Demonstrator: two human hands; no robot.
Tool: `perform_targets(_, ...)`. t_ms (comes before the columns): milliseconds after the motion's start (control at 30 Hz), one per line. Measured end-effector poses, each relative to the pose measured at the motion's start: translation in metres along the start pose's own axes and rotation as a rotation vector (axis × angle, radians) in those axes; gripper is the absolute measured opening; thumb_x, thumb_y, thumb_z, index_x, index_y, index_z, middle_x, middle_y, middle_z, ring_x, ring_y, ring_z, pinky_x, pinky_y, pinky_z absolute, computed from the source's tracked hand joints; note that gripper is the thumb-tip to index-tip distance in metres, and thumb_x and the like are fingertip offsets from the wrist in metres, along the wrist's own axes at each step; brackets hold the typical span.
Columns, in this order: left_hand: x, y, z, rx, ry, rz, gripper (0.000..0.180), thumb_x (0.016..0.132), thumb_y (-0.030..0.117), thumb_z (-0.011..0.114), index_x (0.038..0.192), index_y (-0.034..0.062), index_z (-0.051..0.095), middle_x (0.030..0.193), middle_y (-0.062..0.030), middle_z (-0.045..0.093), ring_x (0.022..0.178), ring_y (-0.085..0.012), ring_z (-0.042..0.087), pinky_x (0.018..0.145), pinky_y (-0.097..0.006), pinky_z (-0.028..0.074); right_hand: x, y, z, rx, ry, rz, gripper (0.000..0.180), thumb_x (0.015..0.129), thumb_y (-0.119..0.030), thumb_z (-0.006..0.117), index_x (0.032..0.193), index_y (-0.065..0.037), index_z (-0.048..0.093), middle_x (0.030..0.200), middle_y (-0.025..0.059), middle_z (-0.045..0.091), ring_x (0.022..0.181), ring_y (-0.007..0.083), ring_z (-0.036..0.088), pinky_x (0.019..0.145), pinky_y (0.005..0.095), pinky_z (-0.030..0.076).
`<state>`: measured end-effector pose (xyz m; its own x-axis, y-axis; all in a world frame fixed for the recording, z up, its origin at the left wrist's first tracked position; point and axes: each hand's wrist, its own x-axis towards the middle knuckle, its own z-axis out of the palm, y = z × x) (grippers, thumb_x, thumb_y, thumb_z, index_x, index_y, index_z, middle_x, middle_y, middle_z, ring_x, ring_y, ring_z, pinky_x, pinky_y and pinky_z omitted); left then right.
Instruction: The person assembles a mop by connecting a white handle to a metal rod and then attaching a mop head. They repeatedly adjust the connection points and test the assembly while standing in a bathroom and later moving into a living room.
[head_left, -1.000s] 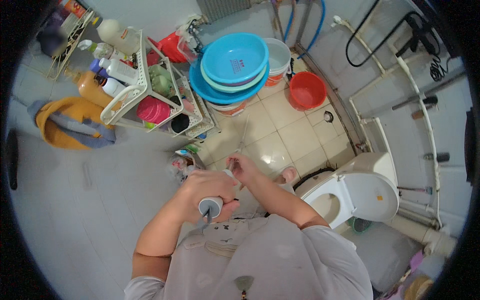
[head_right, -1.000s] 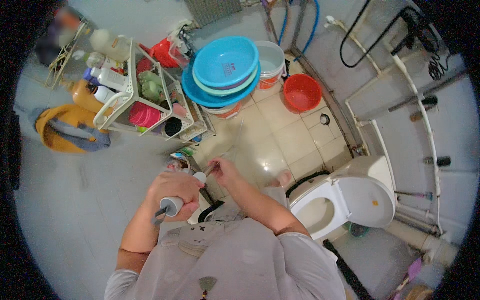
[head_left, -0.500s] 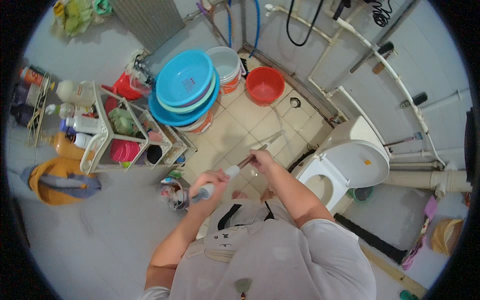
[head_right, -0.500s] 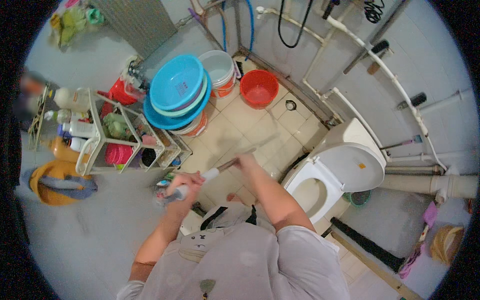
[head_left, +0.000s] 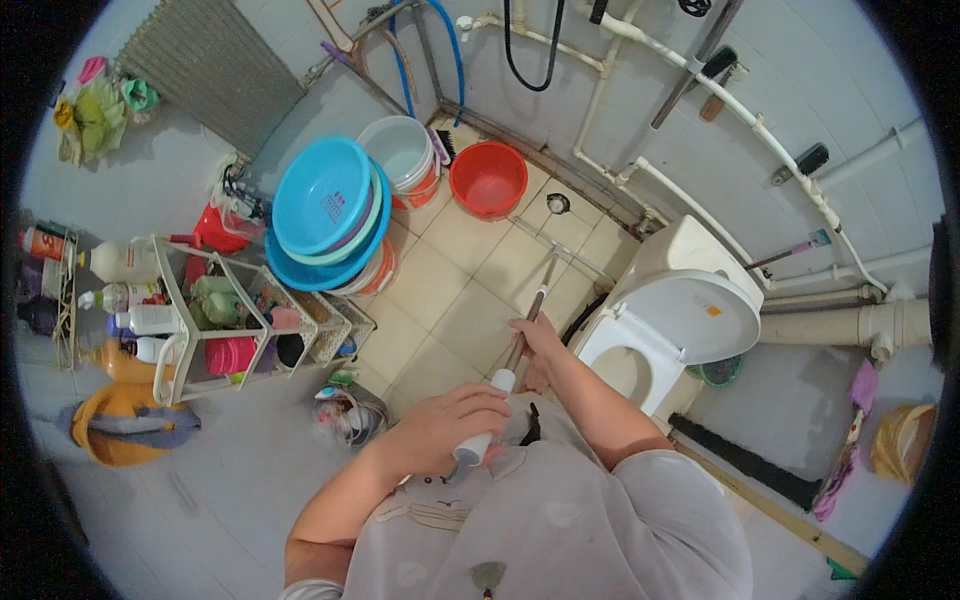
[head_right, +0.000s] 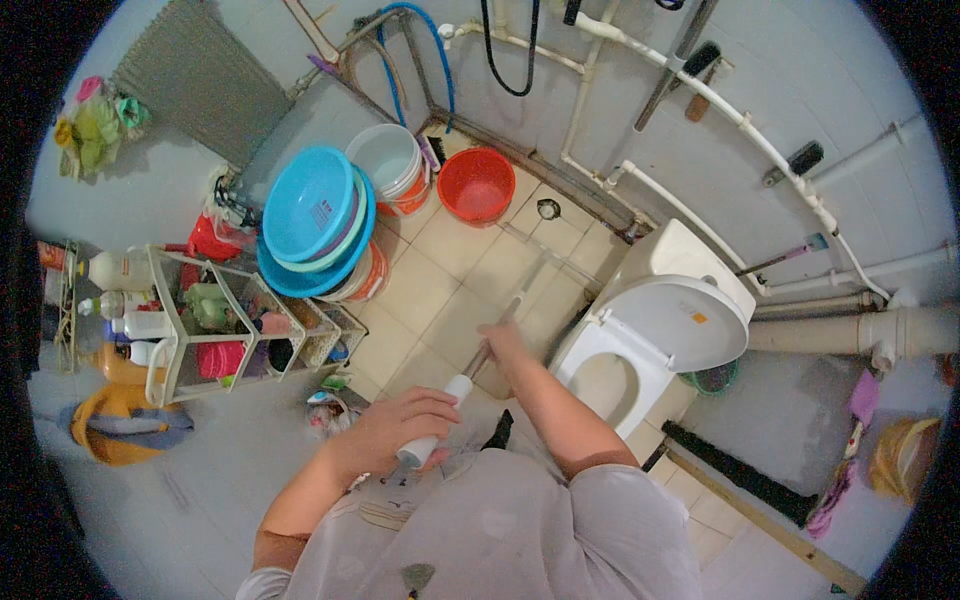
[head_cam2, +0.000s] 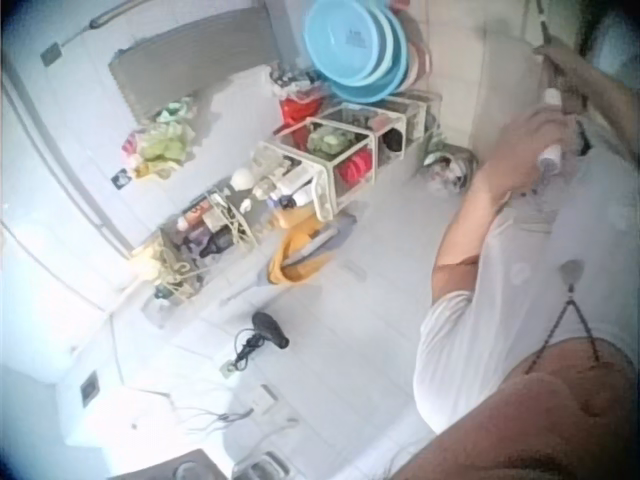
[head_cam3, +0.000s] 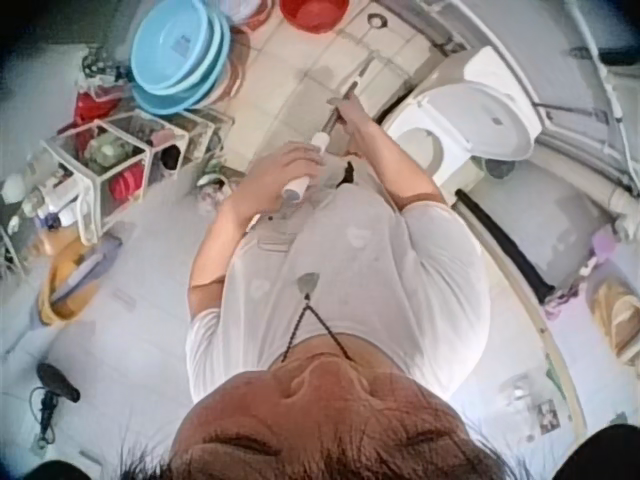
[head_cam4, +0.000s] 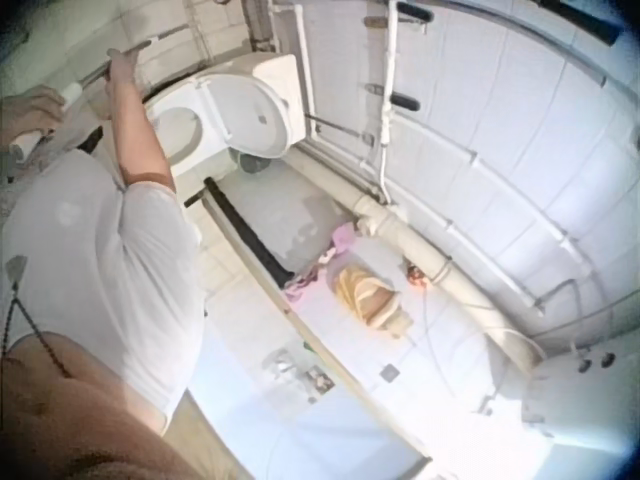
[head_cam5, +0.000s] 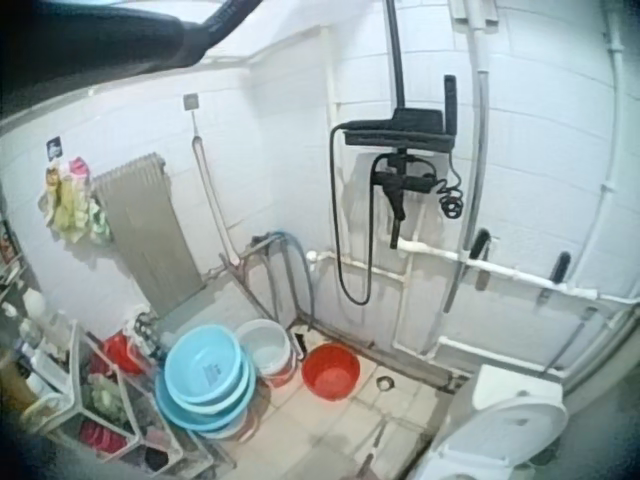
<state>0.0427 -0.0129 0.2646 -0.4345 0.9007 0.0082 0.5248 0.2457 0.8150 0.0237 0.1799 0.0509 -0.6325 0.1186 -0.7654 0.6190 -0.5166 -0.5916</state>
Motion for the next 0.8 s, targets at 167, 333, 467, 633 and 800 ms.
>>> perform_targets(167, 0.052, 0.004, 0.019, 0.059, 0.047, 0.029, 0.044, 0.057, -0.003, 0.066, 0.097, 0.0116, 0.055, 0.110, -0.0021, 0.057, 0.113, -0.0252, 0.050, 0.080, -0.035, 0.049, 0.017, -0.010, -0.029, 0.297, 0.013, 0.046, 0.012, 0.081, -0.003, 0.052, 0.088, 0.000, 0.042, 0.068, 0.0100, 0.051, 0.052, 0.0132, 0.048, 0.043, 0.0260, 0.043)
perform_targets(333, 0.098, -0.005, 0.030, 0.025, 0.236, 0.054, 0.029, 0.068, 0.003, 0.069, 0.094, 0.0083, 0.058, 0.100, -0.0094, 0.062, 0.098, -0.0277, 0.060, 0.080, -0.034, 0.051, 0.070, -0.026, -0.064, 0.231, -0.055, -0.021, 0.005, 0.077, 0.002, 0.048, 0.080, 0.003, 0.043, 0.062, 0.0091, 0.049, 0.048, 0.0140, 0.047, 0.043, 0.0254, 0.042)
perform_targets(467, 0.121, -0.011, 0.035, 0.080, 0.251, 0.060, 0.029, 0.069, 0.004, 0.069, 0.094, 0.0060, 0.054, 0.100, -0.0123, 0.062, 0.096, -0.0286, 0.061, 0.081, -0.033, 0.050, 0.079, -0.054, -0.067, 0.342, -0.014, 0.006, 0.006, 0.076, 0.002, 0.049, 0.072, -0.001, 0.046, 0.059, 0.0079, 0.049, 0.046, 0.0158, 0.046, 0.043, 0.0256, 0.042)
perform_targets(633, 0.124, 0.022, 0.018, -0.166, 0.547, 0.027, 0.034, 0.072, -0.001, 0.062, 0.097, 0.0079, 0.041, 0.099, -0.0117, 0.058, 0.096, -0.0296, 0.058, 0.081, -0.041, 0.048, 0.050, -0.080, -0.042, 0.650, -0.211, 0.035, 0.008, 0.079, -0.001, 0.051, 0.073, -0.004, 0.048, 0.063, 0.0066, 0.051, 0.057, 0.0172, 0.051, 0.054, 0.0256, 0.045)
perform_targets(800, 0.131, 0.026, -0.014, -0.515, 0.606, 0.331, 0.026, 0.076, 0.003, 0.061, 0.090, 0.0069, 0.040, 0.079, -0.0073, 0.051, 0.075, -0.0215, 0.053, 0.076, -0.041, 0.045, 0.015, -0.089, 0.007, 0.795, -0.303, 0.021, 0.008, 0.080, -0.005, 0.051, 0.073, -0.006, 0.047, 0.067, 0.0062, 0.051, 0.068, 0.0178, 0.051, 0.066, 0.0282, 0.043)
